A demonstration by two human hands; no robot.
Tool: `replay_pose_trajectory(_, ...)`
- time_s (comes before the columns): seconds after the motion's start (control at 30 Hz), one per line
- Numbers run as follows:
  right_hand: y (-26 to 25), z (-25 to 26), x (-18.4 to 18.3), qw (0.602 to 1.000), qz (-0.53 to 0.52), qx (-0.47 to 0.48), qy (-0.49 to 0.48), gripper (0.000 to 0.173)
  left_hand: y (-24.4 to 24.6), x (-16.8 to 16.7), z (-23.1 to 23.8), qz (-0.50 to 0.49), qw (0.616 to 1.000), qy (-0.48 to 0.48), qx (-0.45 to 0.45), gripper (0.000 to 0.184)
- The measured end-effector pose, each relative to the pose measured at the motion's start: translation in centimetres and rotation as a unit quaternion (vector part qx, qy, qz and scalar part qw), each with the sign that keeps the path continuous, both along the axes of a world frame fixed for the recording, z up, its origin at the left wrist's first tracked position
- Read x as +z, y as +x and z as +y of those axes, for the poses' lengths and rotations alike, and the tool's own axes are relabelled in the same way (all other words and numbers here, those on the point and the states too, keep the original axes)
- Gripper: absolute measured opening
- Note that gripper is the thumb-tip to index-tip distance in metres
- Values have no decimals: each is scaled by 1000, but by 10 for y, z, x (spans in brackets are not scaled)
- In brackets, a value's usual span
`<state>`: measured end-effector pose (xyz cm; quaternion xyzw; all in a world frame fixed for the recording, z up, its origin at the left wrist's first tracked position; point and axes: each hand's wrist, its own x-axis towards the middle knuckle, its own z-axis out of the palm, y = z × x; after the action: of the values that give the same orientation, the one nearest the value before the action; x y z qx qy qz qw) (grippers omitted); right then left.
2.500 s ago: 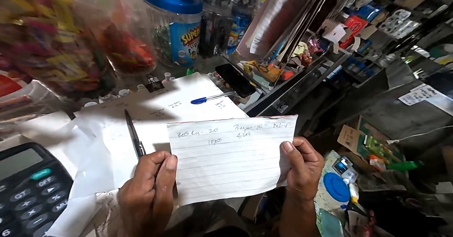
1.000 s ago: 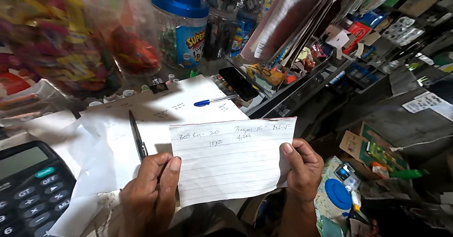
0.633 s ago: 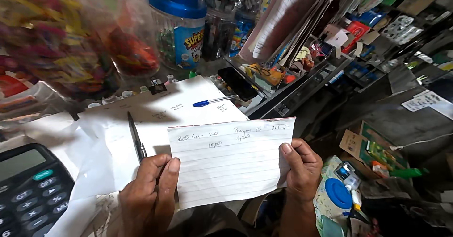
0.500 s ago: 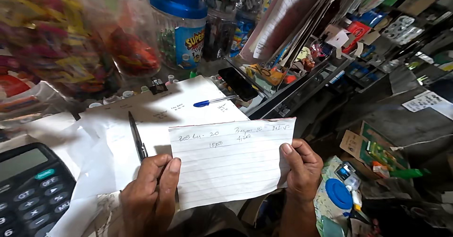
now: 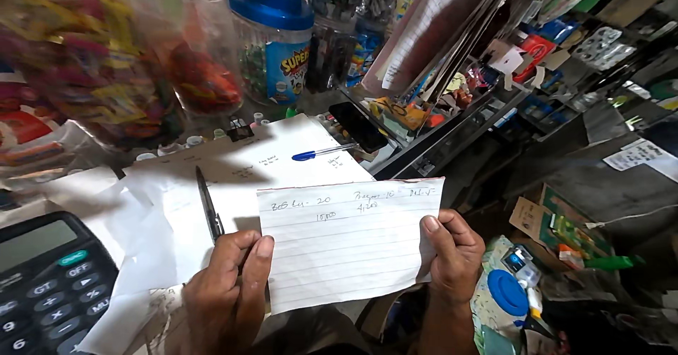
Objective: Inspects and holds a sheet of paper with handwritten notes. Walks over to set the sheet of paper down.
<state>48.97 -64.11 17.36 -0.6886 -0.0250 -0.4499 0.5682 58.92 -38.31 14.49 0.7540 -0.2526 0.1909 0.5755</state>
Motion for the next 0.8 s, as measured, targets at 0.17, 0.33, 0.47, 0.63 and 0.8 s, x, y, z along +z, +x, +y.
replay_pose_trajectory(0.17, 0, 0, -1, 1000, 3, 2, 0, 14, 0, 0, 0, -1, 1000, 3, 0, 34)
replay_pose_trajectory(0.33, 0, -1, -1, 1000, -1, 4, 2, 13, 1, 0, 0, -4, 1000, 0, -2, 33)
replay_pose_trajectory(0.47, -1, -1, -1, 1000, -1, 7, 4, 14, 1, -1, 0, -10, 1000, -2, -6, 34)
replay_pose_trajectory(0.63, 0, -1, -1, 1000, -1, 8, 3, 13, 1, -1, 0, -9, 1000, -4, -7, 33)
replay_pose_trajectory(0.8, -1, -1, -2, 1000, 2, 4, 0, 13, 1, -1, 0, -9, 1000, -5, -8, 33)
